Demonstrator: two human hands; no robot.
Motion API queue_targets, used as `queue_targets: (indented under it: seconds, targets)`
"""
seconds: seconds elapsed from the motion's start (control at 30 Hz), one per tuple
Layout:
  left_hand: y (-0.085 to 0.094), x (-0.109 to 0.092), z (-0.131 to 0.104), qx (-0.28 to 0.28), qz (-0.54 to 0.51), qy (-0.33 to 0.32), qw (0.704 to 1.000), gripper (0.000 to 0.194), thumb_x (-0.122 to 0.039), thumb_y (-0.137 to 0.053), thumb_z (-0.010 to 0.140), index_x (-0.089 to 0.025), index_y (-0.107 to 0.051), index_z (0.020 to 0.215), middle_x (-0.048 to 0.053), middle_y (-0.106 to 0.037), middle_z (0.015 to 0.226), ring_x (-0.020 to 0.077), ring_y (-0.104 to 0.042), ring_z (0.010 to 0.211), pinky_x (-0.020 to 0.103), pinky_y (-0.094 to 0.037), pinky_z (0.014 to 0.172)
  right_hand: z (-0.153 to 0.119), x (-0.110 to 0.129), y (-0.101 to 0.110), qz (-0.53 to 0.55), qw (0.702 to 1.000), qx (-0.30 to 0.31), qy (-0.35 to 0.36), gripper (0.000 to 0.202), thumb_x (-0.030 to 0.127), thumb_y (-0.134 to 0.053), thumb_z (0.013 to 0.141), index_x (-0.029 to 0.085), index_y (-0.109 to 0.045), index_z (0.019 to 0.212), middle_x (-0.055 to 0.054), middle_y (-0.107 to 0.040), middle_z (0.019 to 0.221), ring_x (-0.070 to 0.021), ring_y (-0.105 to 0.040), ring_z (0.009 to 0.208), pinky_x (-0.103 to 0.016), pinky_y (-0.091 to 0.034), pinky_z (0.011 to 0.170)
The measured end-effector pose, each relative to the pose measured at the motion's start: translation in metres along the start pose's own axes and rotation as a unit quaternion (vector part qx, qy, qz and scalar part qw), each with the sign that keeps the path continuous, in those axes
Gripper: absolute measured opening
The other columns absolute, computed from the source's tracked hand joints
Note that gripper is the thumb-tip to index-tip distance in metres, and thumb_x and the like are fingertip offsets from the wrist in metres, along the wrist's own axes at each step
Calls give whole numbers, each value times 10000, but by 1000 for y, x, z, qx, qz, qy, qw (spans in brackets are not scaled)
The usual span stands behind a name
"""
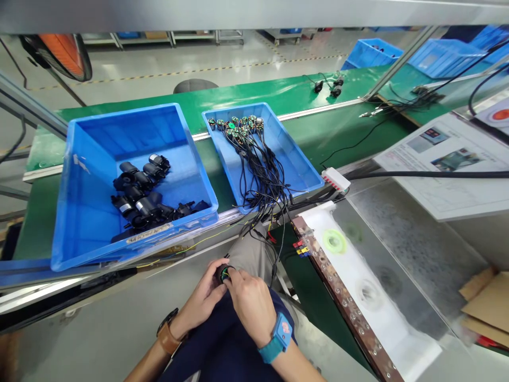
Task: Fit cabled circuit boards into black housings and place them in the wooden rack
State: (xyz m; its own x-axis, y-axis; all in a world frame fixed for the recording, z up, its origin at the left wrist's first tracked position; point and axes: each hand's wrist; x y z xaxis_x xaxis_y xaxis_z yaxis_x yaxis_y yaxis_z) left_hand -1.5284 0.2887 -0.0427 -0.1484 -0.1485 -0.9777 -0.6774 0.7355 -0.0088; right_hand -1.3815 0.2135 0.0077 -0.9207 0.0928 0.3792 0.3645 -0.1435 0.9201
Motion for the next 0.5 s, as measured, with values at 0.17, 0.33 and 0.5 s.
queue_targets:
  seconds: [0.17, 0.33, 0.5]
  targets:
    - [-4, 7, -2, -32, 12, -14, 999, 464, -251, -550, 943, -255, -491, 1403, 104, -484, 1434, 275, -446, 1375, 488, -348, 1201, -1, -1, -5, 7, 1000, -15, 8, 351, 279, -387, 1082, 186, -689, 928, -48, -737, 710, -158, -683, 554, -273, -432, 516]
    - [-6, 13, -3, -35, 33, -24, 999, 496, -220, -512, 960, -265, -441, 1449, 117, -414, 1485, 275, -422, 1402, 490, -375, 1187, 1, 0, -3, 24, 999, -21, 7, 415, 299, -348, 1093, 185, -666, 851, -36, -715, 662, -154, -677, 547, -279, -413, 527]
    - [-7, 14, -3, -51, 36, -34, 997, 516, -208, -528, 945, -257, -456, 1453, 126, -407, 1500, 291, -393, 1428, 503, -347, 1205, 4, 1, 1, 60, 998, -23, 0, 394, 297, -384, 1083, 197, -652, 812, -27, -697, 646, -144, -647, 529, -272, -393, 531]
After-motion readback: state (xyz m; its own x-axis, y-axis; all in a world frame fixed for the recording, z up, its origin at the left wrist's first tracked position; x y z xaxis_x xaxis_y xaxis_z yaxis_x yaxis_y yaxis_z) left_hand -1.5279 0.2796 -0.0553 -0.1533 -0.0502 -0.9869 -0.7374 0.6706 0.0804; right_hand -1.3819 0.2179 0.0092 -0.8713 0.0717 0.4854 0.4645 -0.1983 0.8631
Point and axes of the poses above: each hand's wrist, its own z-axis towards the middle knuckle, its own y-axis out of the back of the hand, x = y × z
